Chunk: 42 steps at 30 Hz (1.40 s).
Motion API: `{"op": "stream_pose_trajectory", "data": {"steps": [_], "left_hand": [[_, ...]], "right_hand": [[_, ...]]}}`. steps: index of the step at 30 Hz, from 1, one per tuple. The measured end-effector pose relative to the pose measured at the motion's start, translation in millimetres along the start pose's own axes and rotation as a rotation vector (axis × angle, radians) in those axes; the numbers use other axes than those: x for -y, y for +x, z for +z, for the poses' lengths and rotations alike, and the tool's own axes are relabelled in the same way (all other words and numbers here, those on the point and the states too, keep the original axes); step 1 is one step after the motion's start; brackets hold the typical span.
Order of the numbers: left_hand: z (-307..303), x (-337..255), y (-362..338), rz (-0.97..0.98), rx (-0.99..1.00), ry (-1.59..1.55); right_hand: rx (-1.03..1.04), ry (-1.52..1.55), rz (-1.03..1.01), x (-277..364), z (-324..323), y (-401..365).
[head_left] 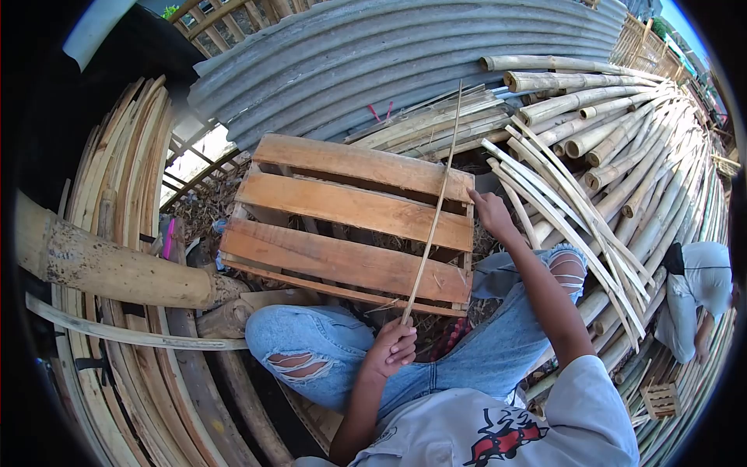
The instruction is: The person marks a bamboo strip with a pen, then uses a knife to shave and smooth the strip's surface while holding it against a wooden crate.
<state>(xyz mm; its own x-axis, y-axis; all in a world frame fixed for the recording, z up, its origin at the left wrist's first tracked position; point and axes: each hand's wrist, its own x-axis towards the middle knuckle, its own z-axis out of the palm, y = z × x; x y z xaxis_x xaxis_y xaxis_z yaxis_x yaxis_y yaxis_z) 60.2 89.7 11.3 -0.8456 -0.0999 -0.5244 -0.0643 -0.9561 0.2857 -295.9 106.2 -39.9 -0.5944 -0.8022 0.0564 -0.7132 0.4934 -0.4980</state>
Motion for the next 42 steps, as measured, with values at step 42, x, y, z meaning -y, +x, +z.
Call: {"op": "stream_pose_trajectory", "data": {"steps": [42], "left_hand": [[3,-21,32,-0.060,0.022,0.136]], "right_hand": [[0.388,1.321,0.416,56,13,-13]]}}
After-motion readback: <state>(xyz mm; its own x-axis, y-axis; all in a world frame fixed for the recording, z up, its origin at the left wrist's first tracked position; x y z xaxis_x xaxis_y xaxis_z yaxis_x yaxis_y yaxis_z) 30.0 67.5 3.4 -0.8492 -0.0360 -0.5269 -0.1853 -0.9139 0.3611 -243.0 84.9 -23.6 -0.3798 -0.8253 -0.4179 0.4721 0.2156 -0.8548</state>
